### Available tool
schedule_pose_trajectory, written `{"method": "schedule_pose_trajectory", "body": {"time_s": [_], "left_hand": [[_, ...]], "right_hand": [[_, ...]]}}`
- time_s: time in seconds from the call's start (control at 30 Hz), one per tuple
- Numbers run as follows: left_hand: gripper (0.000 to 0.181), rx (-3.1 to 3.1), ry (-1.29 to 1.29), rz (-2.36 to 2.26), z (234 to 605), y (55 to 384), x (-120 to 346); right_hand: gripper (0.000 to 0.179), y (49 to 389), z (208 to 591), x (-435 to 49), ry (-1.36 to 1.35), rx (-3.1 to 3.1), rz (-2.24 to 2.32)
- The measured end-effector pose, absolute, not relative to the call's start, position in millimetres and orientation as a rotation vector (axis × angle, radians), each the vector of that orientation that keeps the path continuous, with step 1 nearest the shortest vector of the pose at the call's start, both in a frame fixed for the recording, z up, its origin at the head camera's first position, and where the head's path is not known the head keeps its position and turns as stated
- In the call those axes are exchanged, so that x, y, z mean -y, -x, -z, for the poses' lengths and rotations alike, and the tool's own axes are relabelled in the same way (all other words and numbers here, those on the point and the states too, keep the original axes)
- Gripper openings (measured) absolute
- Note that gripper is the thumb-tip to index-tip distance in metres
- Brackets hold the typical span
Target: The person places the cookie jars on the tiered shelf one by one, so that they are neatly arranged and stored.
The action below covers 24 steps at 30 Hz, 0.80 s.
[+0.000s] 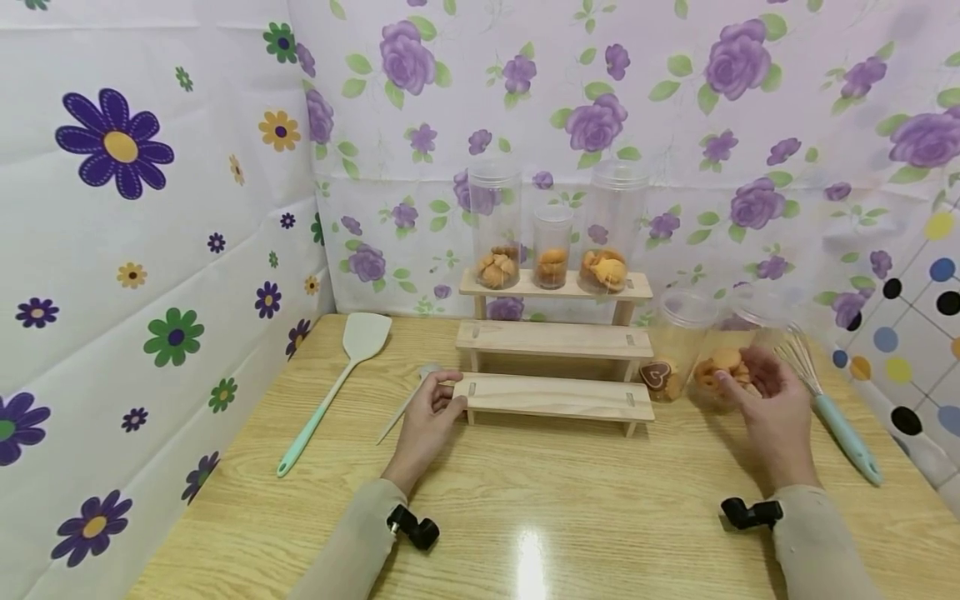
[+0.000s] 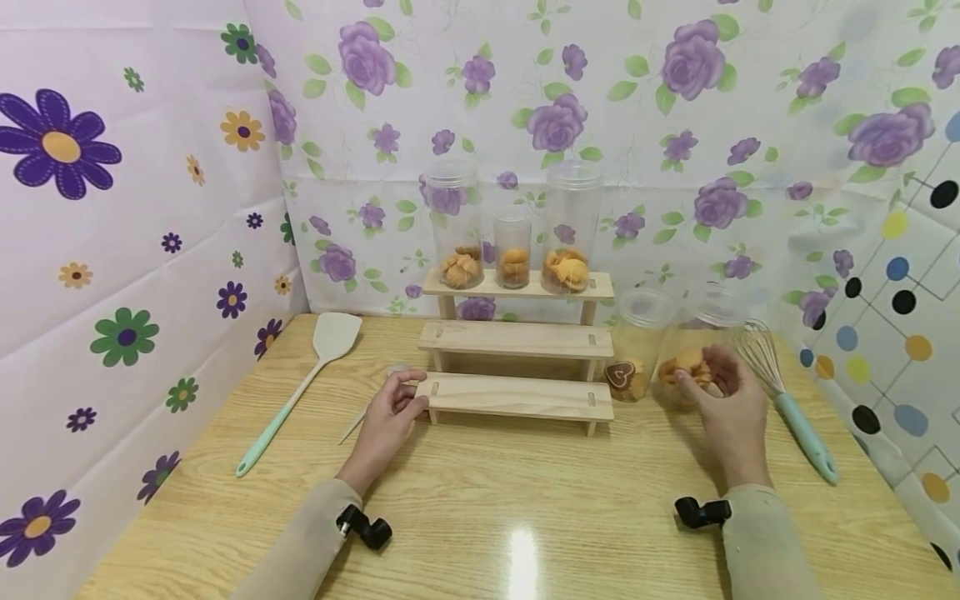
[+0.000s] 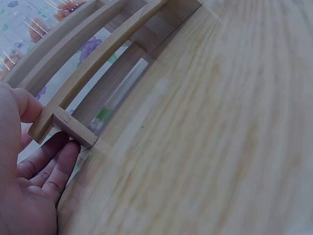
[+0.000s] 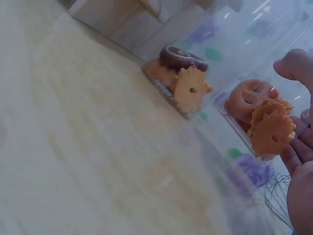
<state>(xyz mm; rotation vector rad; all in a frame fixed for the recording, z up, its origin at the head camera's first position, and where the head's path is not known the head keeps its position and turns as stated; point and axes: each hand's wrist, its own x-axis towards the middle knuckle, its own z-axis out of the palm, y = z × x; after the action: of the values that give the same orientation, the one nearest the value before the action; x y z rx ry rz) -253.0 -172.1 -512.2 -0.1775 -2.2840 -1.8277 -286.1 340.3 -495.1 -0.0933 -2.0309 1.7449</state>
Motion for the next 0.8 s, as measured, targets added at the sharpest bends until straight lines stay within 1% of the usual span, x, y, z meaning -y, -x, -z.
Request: {"method": "schedule_pose_trajectory", "body": {"time_s": [0.13,0.23,0.4,0.5,0.67,0.8], "left_hand": [[0.036,2.280,0.182,1.831,513,253,172],[0.036,2.282,0.186,1.829,513,253,172],[0.035,2.282,0.181,1.817,512,253,172],[0.035,2.281,0.179,1.816,512,252,173],[0.035,2.281,0.185,1.822,512,251,173],[0.035,2.282,0.184,1.821,512,252,171]], "right_hand": [[0.065,283,484,-342,0.126,1.951,-1.808],[0.060,280,472,-343,0.120,1.916,-1.783],[0.060,274,446,-342,0.079,1.797,-1.773],[0.059,270,430,-338,0.017,1.698,-1.773],[0.055,260,403,-329,-0.099,1.653,-1.644],[0.057,250,382,-316,-0.259,1.524,-1.723]]}}
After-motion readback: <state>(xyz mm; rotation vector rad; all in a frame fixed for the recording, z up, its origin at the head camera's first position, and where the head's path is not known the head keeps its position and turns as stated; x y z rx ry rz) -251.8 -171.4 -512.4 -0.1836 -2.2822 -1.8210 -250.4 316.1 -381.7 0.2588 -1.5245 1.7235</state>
